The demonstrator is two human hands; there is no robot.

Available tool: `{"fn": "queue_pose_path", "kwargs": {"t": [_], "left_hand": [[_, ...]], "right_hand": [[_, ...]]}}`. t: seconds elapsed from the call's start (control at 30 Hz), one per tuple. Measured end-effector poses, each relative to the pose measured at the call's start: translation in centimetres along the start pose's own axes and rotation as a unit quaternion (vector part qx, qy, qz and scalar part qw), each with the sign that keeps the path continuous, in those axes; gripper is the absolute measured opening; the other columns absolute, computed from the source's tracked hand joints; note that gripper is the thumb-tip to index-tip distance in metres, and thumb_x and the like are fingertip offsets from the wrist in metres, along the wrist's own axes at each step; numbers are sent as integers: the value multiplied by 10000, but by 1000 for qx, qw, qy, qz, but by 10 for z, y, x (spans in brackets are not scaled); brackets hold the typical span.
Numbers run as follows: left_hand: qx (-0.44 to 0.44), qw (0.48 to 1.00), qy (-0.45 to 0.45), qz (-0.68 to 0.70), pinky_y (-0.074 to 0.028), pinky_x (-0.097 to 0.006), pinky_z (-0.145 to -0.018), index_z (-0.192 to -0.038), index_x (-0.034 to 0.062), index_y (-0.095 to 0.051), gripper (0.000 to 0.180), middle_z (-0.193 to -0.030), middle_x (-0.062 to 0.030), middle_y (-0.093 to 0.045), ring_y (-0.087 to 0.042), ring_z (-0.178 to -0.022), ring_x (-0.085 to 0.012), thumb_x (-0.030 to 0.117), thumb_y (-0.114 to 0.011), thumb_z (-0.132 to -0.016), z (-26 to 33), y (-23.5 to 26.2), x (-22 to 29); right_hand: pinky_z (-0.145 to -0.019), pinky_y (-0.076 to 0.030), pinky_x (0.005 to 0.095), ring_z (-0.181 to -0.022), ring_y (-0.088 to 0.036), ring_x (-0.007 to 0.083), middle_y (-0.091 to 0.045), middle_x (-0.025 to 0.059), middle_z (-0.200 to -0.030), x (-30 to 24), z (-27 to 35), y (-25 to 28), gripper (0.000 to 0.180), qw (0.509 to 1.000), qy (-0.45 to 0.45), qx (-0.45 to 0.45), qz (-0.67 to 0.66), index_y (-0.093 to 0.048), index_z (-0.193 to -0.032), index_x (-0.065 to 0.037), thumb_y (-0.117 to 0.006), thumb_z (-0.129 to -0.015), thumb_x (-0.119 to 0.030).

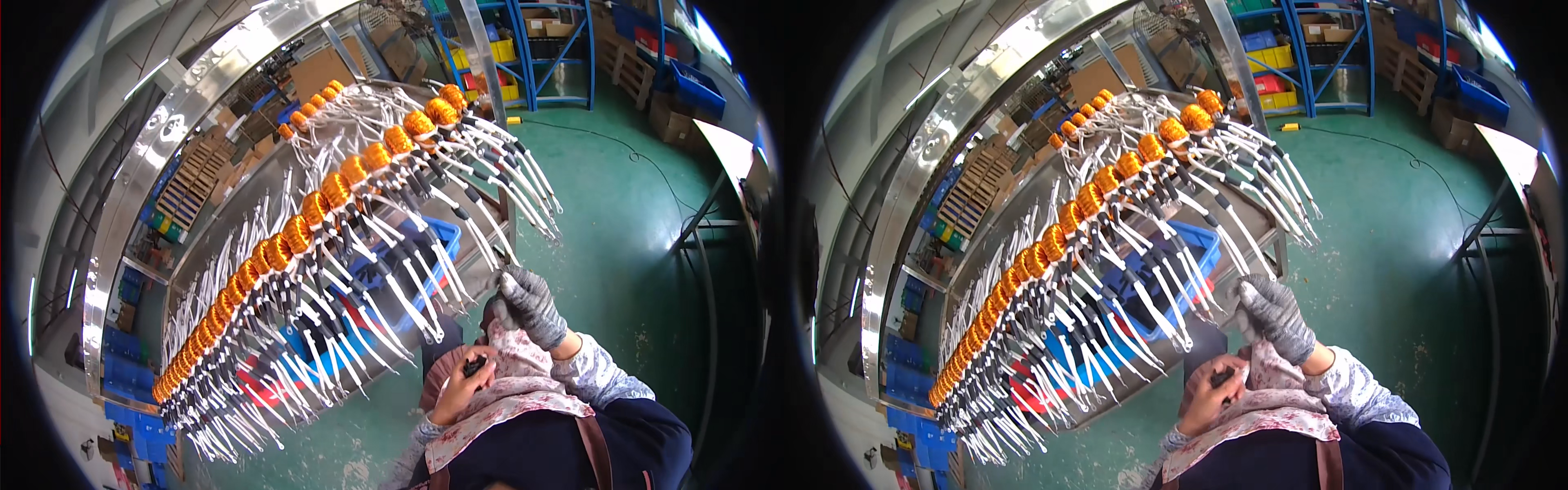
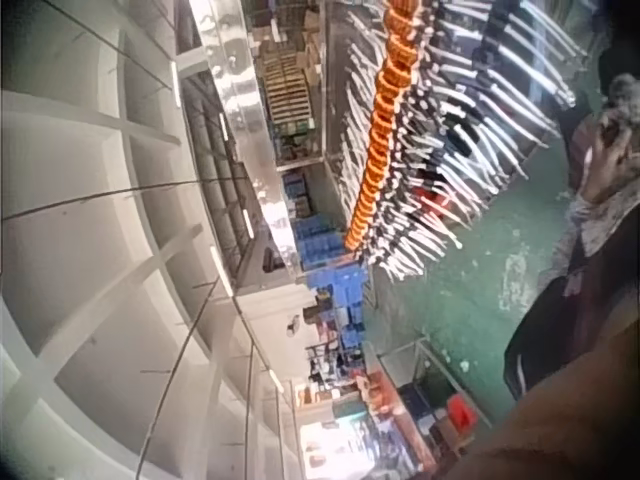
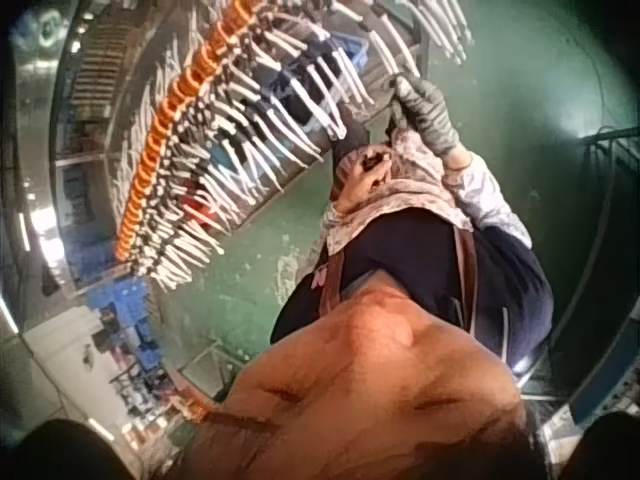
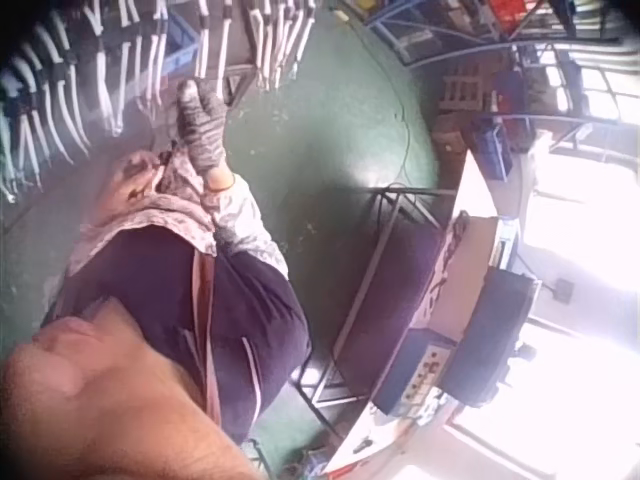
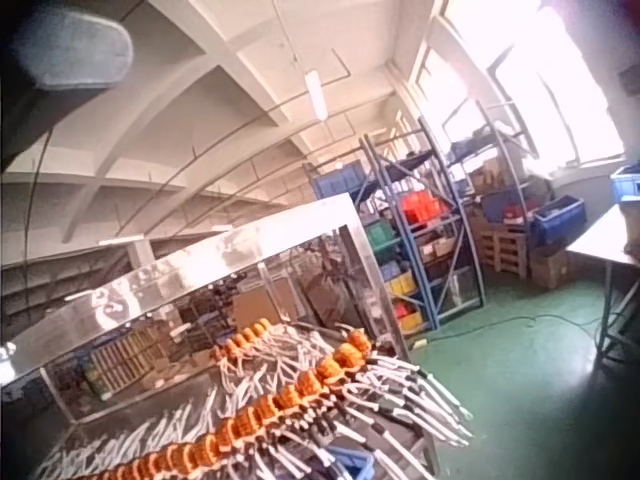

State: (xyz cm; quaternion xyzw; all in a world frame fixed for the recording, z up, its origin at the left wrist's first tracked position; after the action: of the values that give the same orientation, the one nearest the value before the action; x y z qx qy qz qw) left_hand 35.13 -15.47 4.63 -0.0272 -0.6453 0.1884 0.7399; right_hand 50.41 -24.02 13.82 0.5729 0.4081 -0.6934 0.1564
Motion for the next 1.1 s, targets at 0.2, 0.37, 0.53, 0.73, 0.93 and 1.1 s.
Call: {"fn": "queue_pose_path", "kwargs": {"t": [0.2,0.37,0.53,0.73,0.93,1.1], "left_hand": [[24,997,67,0,-358,-188,-526,-1123,30,-487,269,-694,15,-498,-454,-580,-46,86,-562,-871,17,19,-35],[1,991,83,-100,-397,-219,-763,-1091,41,-533,255,-871,-13,-547,-517,-831,-87,142,-573,-861,21,23,-39],[-47,984,27,-169,-389,-235,-784,-1114,42,-537,264,-923,-32,-549,-512,-847,-98,187,-476,-902,13,32,-53],[-58,988,54,-130,-384,-227,-841,-1125,17,-527,268,-1006,-38,-552,-510,-928,-110,177,-439,-929,11,30,-46],[-16,977,138,164,-382,-206,-857,-1119,21,-546,251,-1012,-27,-564,-513,-955,-97,165,-470,-928,21,43,-84],[-20,990,125,56,-385,-199,-846,-1120,23,-546,247,-985,-25,-566,-515,-934,-90,157,-483,-923,21,36,-63]], "right_hand": [[-491,-337,185,-529,-416,37,-441,-62,-620,-13,-99,26,485,998,66,1,-8,-581,-1104,-31,-495,-888,-456],[-491,-392,191,-520,-450,47,-447,-60,-636,-10,-160,35,328,995,75,62,-35,-611,-1008,-65,-518,-898,-360],[-416,-360,218,-454,-410,53,-427,-57,-576,-18,-178,30,256,994,59,92,15,-618,-897,-88,-518,-900,-324],[-346,-304,246,-397,-381,72,-439,-51,-555,-23,-200,28,237,991,-16,128,22,-577,-849,-123,-521,-888,-350],[-337,-288,245,-372,-354,85,-430,-48,-520,-29,-227,12,275,970,-81,219,69,-619,-944,-95,-478,-913,-328],[-383,-345,222,-444,-439,94,-509,-17,-615,11,-251,42,293,941,171,216,199,-578,-1040,-85,-475,-919,-331]]}}
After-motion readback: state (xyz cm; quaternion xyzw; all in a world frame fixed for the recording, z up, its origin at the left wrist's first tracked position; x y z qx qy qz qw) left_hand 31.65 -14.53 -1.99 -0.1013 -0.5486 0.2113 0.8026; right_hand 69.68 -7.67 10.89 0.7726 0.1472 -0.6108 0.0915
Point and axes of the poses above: each hand's wrist, its own z-axis away from the middle knuckle, its own y-axis out of the back of the hand, x = y × z, the point moved 3 cm from there along -z, towards the middle knuckle
